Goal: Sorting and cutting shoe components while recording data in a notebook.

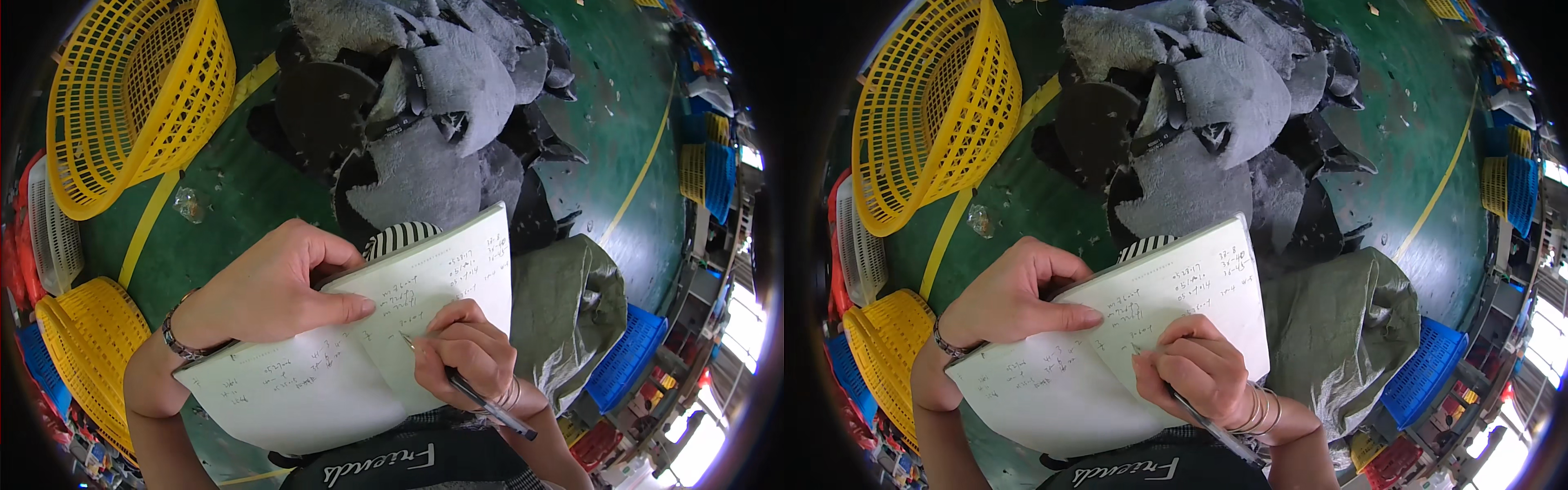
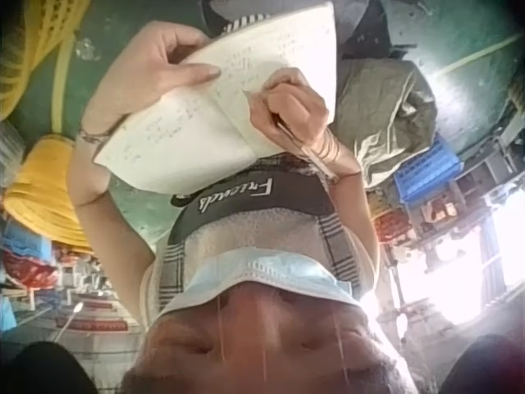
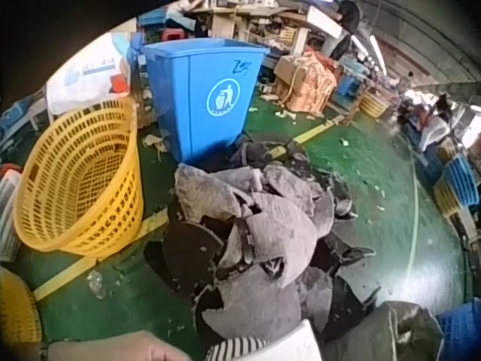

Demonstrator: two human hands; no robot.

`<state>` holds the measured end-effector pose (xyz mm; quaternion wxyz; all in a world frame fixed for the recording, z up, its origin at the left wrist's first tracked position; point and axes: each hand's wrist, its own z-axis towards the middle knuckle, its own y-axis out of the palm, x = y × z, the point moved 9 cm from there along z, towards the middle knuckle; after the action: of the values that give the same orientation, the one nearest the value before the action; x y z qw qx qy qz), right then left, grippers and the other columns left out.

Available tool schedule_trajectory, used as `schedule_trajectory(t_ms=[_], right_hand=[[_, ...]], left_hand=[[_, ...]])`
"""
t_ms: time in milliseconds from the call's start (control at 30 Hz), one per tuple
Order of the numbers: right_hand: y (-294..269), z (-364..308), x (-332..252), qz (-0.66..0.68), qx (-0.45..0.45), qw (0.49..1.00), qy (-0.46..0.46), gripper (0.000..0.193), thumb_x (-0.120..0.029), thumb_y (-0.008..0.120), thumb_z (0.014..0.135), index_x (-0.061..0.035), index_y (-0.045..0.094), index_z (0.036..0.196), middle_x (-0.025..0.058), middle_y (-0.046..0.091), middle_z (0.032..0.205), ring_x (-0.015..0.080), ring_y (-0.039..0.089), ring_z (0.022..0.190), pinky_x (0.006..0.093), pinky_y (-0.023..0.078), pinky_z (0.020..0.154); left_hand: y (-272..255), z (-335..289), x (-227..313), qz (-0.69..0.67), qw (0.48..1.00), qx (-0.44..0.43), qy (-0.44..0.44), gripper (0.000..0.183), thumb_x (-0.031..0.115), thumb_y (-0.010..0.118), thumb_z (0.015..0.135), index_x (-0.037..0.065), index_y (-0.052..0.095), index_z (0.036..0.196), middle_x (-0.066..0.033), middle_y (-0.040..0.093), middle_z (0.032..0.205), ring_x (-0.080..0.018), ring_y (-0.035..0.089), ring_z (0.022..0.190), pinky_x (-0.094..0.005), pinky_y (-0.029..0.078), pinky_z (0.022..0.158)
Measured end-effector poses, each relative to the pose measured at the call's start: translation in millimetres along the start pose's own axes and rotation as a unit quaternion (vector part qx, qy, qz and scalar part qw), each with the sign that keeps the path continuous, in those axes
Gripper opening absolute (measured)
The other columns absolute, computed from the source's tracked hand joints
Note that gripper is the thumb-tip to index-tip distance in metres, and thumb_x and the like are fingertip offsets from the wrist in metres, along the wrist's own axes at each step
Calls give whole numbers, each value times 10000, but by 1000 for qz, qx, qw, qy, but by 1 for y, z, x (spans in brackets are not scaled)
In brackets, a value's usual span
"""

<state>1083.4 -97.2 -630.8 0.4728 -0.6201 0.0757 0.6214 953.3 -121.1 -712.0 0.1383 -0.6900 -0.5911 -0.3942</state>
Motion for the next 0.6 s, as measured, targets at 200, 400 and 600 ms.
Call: schedule_trajectory(t_ms=[200, 400, 600], right_hand=[[-1, 2, -1, 20, -10, 1000, -5, 182, 77, 691, 649, -9, 530, 646, 53, 523, 545, 198, 515, 499, 281, 471, 546], [-5, 0, 2, 36, 6, 999, 8, 177, 87, 692, 647, 1, 539, 666, 71, 552, 573, 220, 541, 520, 293, 487, 557], [-1, -3, 3, 32, -19, 999, 17, 178, 91, 637, 690, -12, 493, 708, 95, 585, 610, 230, 576, 560, 329, 501, 615]], left_hand=[[1, 0, 5, -30, 999, -7, 11, 204, 68, 693, 763, -64, 639, 909, -38, 642, 768, -56, 579, 689, -195, 456, 625], [2, 0, 6, -13, 1000, -10, 15, 192, 80, 658, 781, -57, 643, 915, -38, 645, 753, -45, 553, 678, -216, 449, 622], [1, -1, 4, -1, 1000, -3, 14, 201, 83, 661, 779, -56, 644, 923, -34, 643, 747, -41, 546, 674, -212, 445, 618]])
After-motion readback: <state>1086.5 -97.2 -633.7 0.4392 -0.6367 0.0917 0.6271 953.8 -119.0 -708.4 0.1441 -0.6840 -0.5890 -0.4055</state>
